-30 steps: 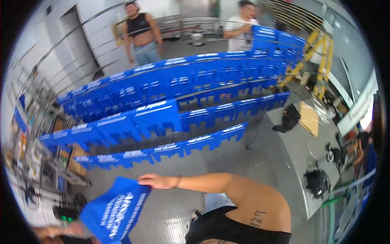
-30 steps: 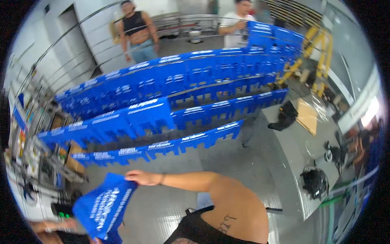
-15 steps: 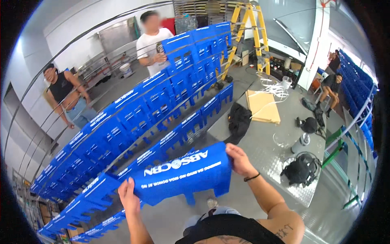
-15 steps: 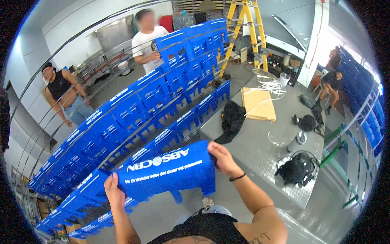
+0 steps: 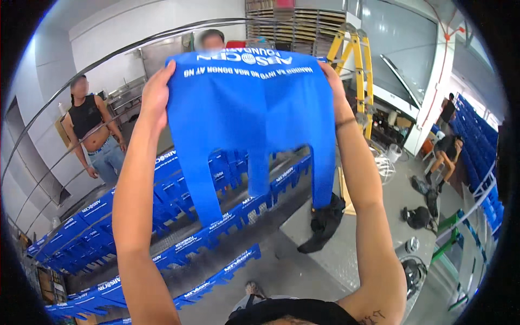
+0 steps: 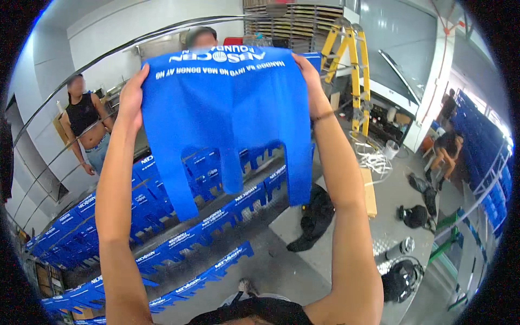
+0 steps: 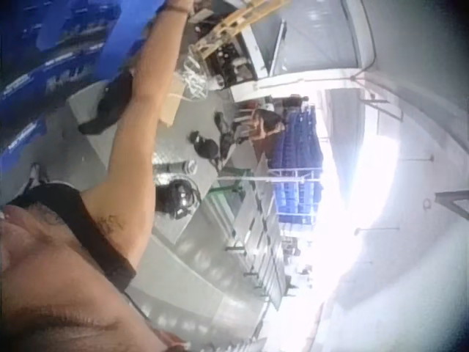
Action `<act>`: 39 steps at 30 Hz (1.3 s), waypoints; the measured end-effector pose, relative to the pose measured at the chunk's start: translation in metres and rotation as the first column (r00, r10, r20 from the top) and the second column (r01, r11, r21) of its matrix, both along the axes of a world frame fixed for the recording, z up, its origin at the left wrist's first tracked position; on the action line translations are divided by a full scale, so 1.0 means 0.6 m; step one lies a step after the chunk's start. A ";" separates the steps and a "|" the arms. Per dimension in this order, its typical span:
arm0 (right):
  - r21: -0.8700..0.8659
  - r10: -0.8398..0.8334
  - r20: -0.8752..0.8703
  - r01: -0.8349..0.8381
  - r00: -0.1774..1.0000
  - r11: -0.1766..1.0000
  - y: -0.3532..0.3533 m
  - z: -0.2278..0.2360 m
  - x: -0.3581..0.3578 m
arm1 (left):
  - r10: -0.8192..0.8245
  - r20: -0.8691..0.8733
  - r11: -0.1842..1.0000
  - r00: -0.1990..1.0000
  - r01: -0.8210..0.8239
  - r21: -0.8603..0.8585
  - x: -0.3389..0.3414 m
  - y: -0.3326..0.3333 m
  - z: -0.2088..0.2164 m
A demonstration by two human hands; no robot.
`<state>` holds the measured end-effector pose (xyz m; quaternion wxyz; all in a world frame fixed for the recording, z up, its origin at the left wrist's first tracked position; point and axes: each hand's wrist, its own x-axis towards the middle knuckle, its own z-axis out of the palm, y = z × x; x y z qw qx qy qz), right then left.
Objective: The person receives blue plastic pieces from a coworker and places them into slots on a metal rack. The person repeats this process, handling the pieces one at a time and arranging them in rows on the rack.
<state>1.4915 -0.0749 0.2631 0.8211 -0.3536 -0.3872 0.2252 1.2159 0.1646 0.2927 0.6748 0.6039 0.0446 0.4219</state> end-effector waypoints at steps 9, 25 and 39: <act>-0.143 0.103 -0.025 -0.106 0.994 0.984 0.347 0.014 0.274 | 0.174 0.038 0.984 0.984 -0.173 -0.042 0.144 0.235 -0.029; -0.658 0.282 0.029 -0.194 0.959 0.728 0.470 -0.180 0.335 | 0.425 -0.644 0.838 0.636 -0.545 0.015 0.158 0.289 -0.217; -0.310 0.464 0.512 -0.349 0.723 0.884 0.383 -0.122 0.288 | 0.425 -0.236 0.905 0.874 -0.403 0.136 -0.102 0.106 -0.182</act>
